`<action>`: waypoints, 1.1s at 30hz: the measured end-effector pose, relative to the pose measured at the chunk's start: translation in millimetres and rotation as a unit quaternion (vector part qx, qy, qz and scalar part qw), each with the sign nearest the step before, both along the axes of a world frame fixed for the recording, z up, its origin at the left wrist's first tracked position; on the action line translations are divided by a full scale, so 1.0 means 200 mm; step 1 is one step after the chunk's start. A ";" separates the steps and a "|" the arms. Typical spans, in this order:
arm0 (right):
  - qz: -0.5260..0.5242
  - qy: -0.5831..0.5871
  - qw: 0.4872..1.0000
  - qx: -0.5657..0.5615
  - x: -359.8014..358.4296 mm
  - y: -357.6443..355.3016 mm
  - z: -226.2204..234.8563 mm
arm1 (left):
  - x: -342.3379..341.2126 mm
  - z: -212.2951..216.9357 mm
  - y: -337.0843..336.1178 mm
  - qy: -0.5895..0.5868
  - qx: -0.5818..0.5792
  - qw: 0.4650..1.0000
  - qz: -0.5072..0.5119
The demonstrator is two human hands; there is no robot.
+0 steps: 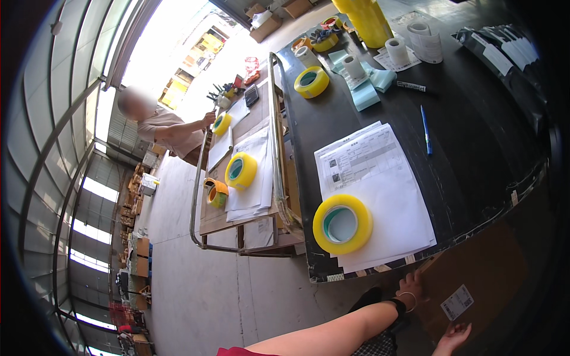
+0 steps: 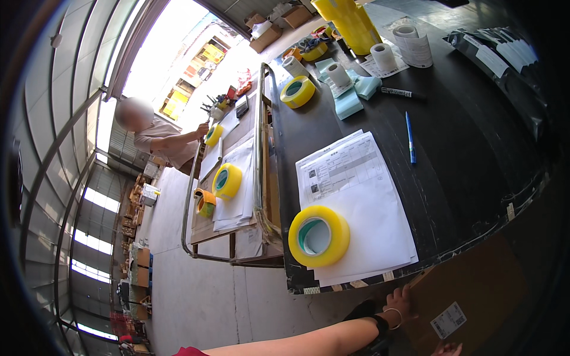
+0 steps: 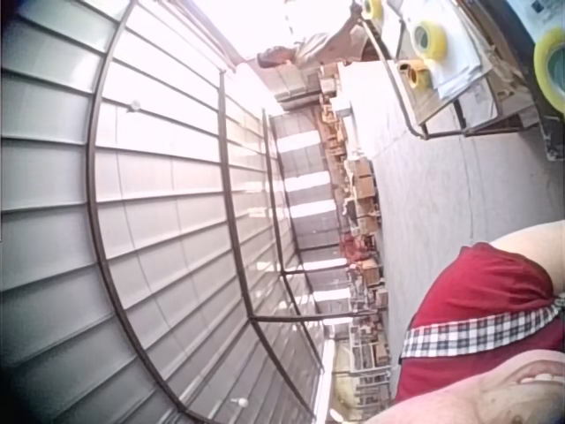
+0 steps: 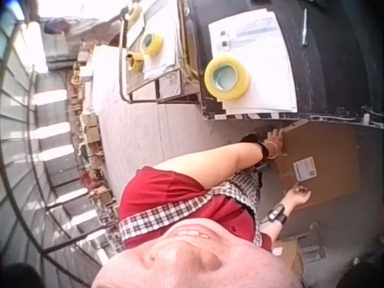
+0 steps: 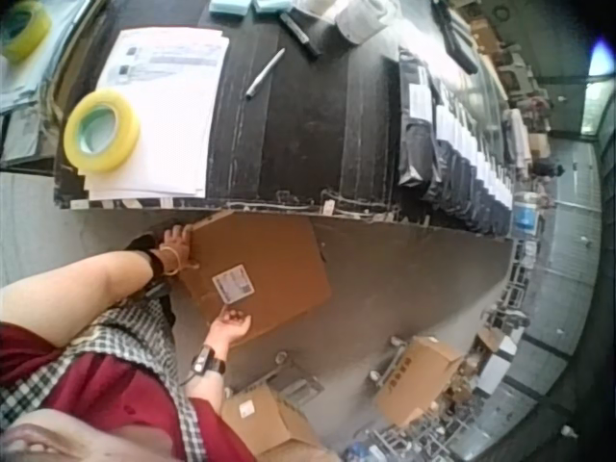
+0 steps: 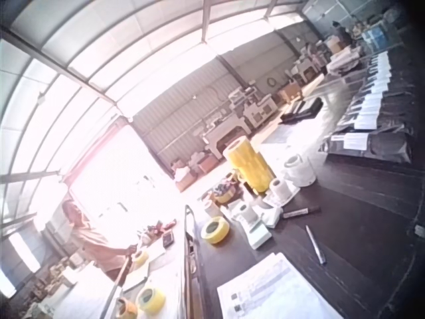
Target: The recorder assembles a cardboard box, seals it with tape, applies a shipping label, and writes on the box with a marker.
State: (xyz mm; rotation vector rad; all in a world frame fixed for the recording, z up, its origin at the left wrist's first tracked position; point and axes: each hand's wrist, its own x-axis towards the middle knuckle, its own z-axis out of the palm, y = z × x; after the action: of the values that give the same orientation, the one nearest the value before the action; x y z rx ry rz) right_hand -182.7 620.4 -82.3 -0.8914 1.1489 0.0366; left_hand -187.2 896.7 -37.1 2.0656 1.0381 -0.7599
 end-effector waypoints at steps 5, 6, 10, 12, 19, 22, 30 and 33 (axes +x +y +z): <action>-0.034 0.003 0.999 -0.005 0.01 0.08 0.05 | 0.01 0.00 0.02 0.006 -0.005 1.000 -0.001; -0.026 -0.002 1.000 0.002 0.01 0.07 0.04 | 0.01 -0.01 0.03 0.006 -0.005 1.000 0.000; 0.005 -0.026 0.999 0.040 0.00 0.01 -0.04 | 0.01 -0.03 0.05 0.007 0.000 1.000 -0.001; 0.014 -0.030 0.998 0.048 0.00 -0.02 -0.07 | 0.00 -0.03 0.04 0.004 0.003 1.000 -0.003; -0.026 -0.014 0.999 0.018 -0.05 -0.13 -0.03 | -0.02 0.03 -0.06 -0.003 0.004 1.000 -0.019; 0.020 -0.049 0.998 0.045 -0.11 -0.17 0.01 | 0.00 -0.01 -0.08 0.041 -0.008 0.998 -0.036; -0.001 -0.030 0.998 0.054 -0.01 0.22 0.26 | -0.04 -0.23 0.11 -0.011 0.098 0.984 -0.148; -0.008 -0.019 0.999 0.048 -0.03 0.21 0.29 | 0.00 -0.19 0.06 0.014 0.061 0.990 -0.130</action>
State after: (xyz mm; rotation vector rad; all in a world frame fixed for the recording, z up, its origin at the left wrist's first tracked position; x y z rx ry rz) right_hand -188.3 661.5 -25.1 -0.7951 1.1097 0.0609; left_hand -187.3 909.5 -75.4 2.3324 0.8593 -0.8754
